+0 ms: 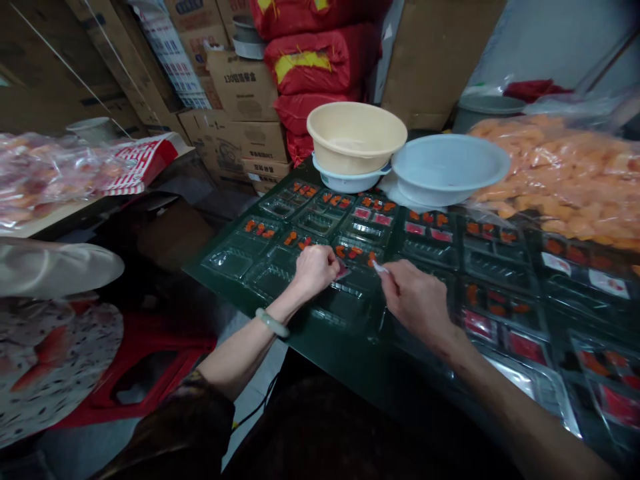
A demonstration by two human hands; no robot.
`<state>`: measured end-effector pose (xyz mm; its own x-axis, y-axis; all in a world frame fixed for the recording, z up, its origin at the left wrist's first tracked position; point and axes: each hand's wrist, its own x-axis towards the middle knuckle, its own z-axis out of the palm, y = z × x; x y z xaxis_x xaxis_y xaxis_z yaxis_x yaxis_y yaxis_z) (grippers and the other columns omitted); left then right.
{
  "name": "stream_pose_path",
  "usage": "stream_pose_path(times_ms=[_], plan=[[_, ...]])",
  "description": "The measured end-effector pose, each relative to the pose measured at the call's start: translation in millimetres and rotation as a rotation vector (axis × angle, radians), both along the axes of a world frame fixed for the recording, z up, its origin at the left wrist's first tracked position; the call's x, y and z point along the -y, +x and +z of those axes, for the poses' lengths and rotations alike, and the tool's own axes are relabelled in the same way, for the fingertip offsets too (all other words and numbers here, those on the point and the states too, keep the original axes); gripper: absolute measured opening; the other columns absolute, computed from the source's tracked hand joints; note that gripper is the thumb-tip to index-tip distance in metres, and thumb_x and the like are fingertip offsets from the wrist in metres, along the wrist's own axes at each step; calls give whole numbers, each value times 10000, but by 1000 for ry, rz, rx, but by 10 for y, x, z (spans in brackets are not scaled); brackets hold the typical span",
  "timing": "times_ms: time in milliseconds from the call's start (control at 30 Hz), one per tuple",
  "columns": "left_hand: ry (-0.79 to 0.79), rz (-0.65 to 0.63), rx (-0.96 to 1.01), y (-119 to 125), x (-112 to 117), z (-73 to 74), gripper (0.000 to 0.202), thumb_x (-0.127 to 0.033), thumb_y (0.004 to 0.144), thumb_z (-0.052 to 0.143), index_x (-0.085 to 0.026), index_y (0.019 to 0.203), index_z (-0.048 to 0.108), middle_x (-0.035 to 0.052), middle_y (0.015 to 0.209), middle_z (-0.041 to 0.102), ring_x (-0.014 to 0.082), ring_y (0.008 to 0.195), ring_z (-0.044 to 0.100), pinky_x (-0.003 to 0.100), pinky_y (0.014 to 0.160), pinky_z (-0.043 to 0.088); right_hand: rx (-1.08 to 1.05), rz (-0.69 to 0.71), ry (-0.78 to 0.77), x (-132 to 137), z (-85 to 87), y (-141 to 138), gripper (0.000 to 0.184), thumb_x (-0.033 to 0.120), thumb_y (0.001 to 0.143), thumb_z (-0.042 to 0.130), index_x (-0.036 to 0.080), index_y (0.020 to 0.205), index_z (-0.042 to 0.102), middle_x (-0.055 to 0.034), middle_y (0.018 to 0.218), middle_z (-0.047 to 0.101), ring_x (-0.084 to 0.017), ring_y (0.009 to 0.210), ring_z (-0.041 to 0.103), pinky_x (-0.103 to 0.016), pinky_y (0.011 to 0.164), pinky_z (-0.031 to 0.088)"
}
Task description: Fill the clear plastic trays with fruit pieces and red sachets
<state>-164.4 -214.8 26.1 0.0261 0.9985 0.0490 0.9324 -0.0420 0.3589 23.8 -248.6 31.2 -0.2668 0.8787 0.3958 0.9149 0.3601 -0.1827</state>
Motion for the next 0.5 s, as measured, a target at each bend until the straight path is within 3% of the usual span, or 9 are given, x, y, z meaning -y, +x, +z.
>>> stream_pose_path(times_ms=[133,267,400,500], plan=[[-18,63,-95,83,-169,-132,188,-208,720,492,-150,780,660,109,801,667,237,796,618,300,640,442,21,11,63,51,-16,32,253,252,888,409,157,795,624,-20,747,618,-102,587,522,-228,507,270],[-35,41,-166,132,-140,-124,215,-204,751,451,-114,794,641,143,785,648,259,786,619,330,661,443,30,-18,145,62,-46,91,226,237,870,447,164,746,622,-7,704,612,-104,562,527,-233,510,278],[-6,-55,-166,132,-49,-45,264,-271,818,407,-137,920,610,129,882,623,245,825,594,333,684,439,7,-18,182,71,-80,168,222,229,870,449,171,732,613,-1,679,600,-106,566,542,-231,523,304],[-7,-181,-142,109,-16,-54,209,-280,809,453,-162,812,625,110,901,613,232,878,568,317,721,432,-31,16,198,69,-117,218,232,210,877,425,179,732,603,1,666,592,-112,582,564,-226,539,334]])
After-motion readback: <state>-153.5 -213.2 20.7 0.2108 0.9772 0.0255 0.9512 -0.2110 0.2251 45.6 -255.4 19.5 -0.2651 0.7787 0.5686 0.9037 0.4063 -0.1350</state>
